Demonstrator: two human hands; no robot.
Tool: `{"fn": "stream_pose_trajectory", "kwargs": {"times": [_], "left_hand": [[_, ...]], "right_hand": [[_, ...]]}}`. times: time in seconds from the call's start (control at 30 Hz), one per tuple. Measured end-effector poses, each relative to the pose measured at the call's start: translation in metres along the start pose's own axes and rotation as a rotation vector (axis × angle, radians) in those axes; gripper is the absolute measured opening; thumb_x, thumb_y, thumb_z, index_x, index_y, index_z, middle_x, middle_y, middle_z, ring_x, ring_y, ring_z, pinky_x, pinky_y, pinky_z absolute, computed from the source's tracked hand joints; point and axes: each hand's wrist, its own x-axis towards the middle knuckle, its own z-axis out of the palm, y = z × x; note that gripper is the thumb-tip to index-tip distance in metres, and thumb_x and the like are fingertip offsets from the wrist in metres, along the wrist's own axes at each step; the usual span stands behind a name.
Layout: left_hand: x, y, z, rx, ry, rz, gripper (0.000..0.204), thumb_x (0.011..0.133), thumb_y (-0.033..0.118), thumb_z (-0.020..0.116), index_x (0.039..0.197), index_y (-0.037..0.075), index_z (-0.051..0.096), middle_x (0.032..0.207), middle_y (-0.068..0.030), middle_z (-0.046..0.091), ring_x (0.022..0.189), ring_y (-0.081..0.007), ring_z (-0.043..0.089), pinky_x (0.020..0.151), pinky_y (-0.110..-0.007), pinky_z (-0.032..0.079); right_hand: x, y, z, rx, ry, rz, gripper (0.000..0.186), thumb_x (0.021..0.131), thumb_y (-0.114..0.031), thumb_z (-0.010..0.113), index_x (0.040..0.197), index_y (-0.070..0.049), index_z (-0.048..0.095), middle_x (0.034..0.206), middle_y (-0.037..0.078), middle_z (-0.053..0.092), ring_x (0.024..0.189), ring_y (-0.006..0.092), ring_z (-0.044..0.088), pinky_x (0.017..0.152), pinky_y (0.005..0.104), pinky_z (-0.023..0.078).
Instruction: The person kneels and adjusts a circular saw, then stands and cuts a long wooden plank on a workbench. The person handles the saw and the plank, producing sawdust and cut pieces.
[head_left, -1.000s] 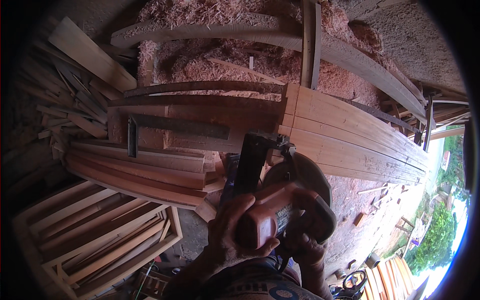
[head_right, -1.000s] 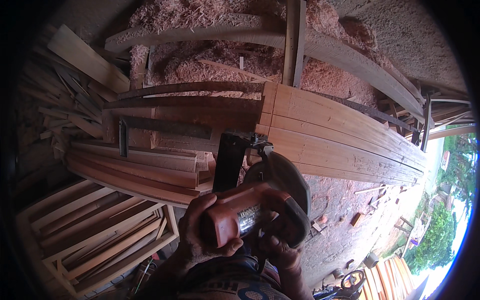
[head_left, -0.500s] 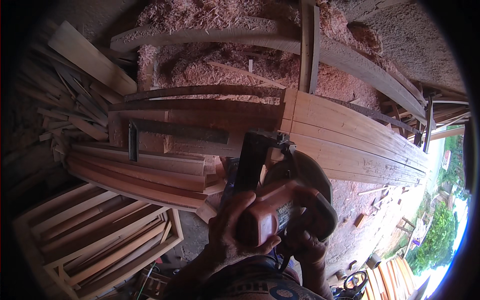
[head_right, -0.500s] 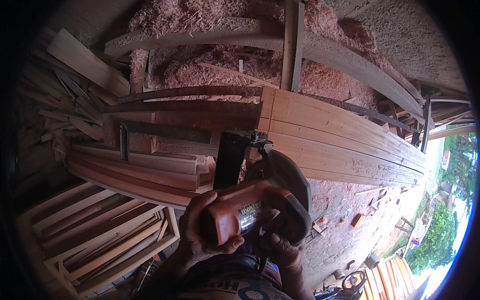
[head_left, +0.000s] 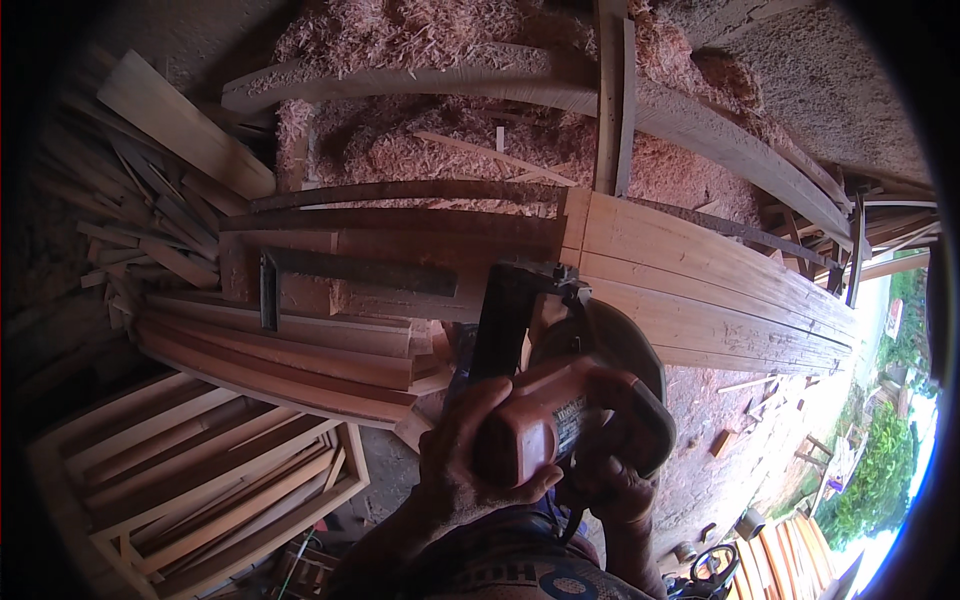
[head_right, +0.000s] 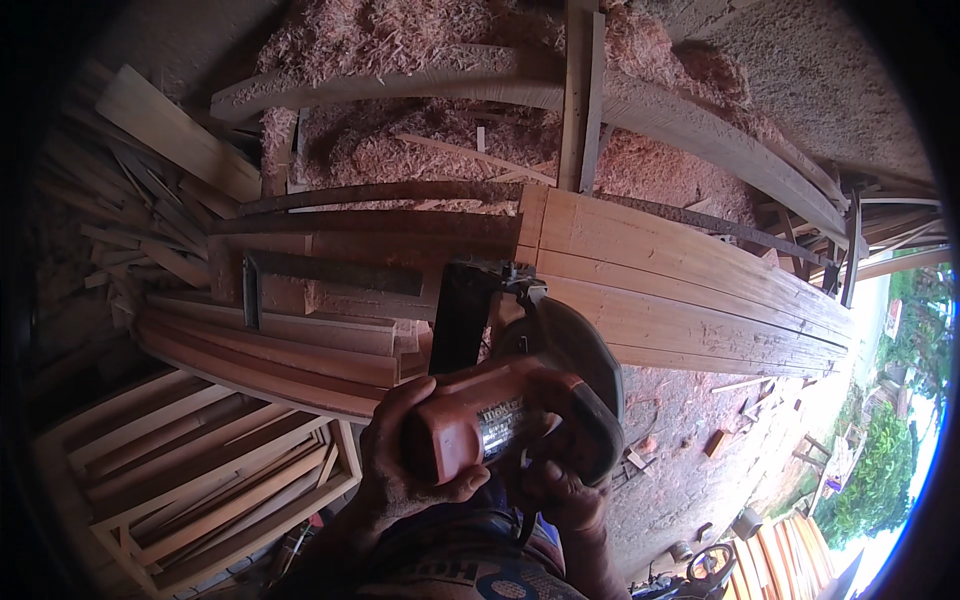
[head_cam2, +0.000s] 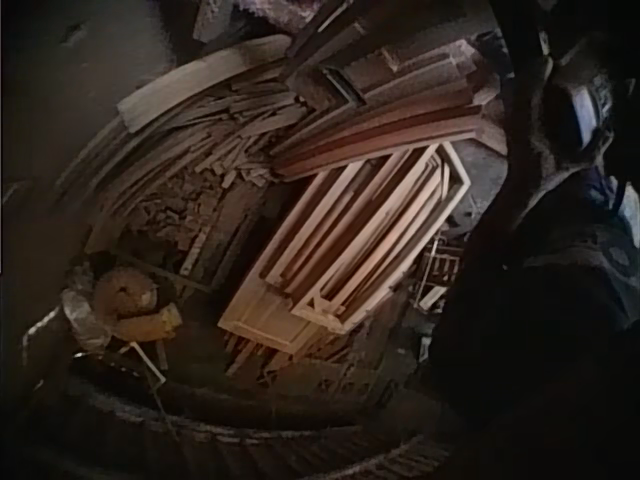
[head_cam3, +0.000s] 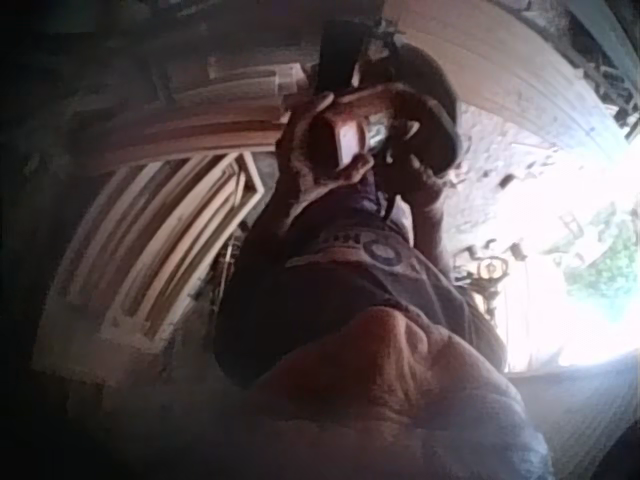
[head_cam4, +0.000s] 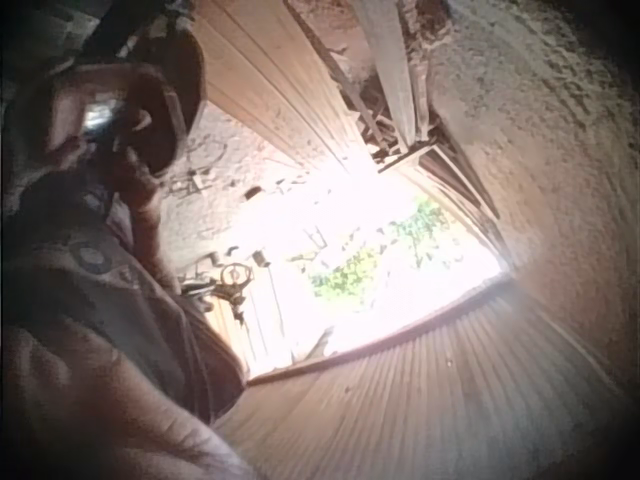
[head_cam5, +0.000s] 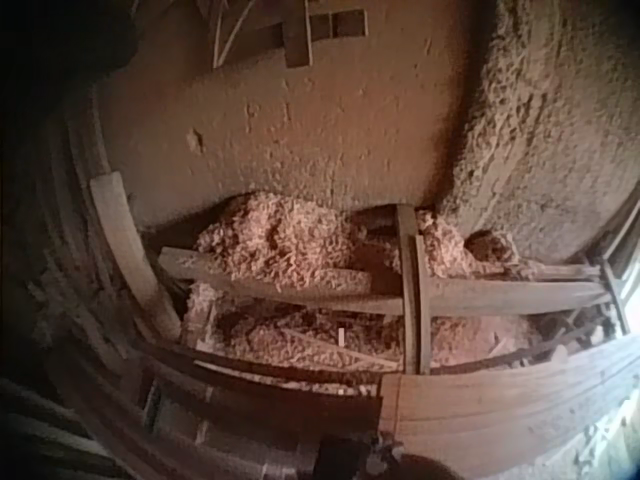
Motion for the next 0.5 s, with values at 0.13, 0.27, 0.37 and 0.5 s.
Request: {"fn": "stream_pose_trajectory", "kwargs": {"times": [0.13,0.27,0.37,0.5], "left_hand": [[0.0041,0.0008,-0.0019,0.021,-0.012,-0.005,0.102,0.067,0.043,0.094,0.143,-0.002,0.042,0.129,-0.0191,0.054,0.116,-0.0309,0.060,0.098,-0.042,0.052],[0.0069,-0.0011,-0.0005,0.017,0.001,0.010,0.102,0.067,0.044,0.093,0.143,-0.001,0.042,0.127,-0.0193,0.054,0.113,-0.0311,0.061,0.096,-0.042,0.053],[0.0086,-0.0001,-0.0016,0.026,-0.008,0.003,0.101,0.068,0.044,0.093,0.142,-0.001,0.042,0.125,-0.0193,0.055,0.112,-0.0310,0.062,0.095,-0.043,0.053],[0.0051,-0.0007,-0.0019,0.008,-0.014,-0.006,0.099,0.069,0.045,0.092,0.142,-0.001,0.042,0.125,-0.0195,0.056,0.113,-0.0311,0.062,0.095,-0.043,0.053]], "right_hand": [[-0.0002,-0.0012,0.0004,0.000,0.001,0.002,0.083,0.086,-0.026,0.075,0.146,0.014,0.034,0.080,0.008,0.058,0.049,0.0118,0.053,0.044,0.0252,0.041],[-0.0021,-0.0015,-0.0005,-0.005,-0.001,0.006,0.082,0.086,-0.025,0.074,0.146,0.014,0.033,0.075,0.007,0.057,0.049,0.0122,0.052,0.044,0.0254,0.040],[-0.0024,-0.0017,-0.0014,-0.007,-0.001,0.009,0.081,0.087,-0.025,0.074,0.146,0.014,0.033,0.071,0.006,0.056,0.048,0.0125,0.051,0.043,0.0255,0.039],[-0.0034,0.0007,-0.0013,-0.005,-0.007,0.009,0.080,0.088,-0.024,0.073,0.146,0.014,0.033,0.067,0.006,0.055,0.047,0.0129,0.051,0.043,0.0257,0.038]]}}
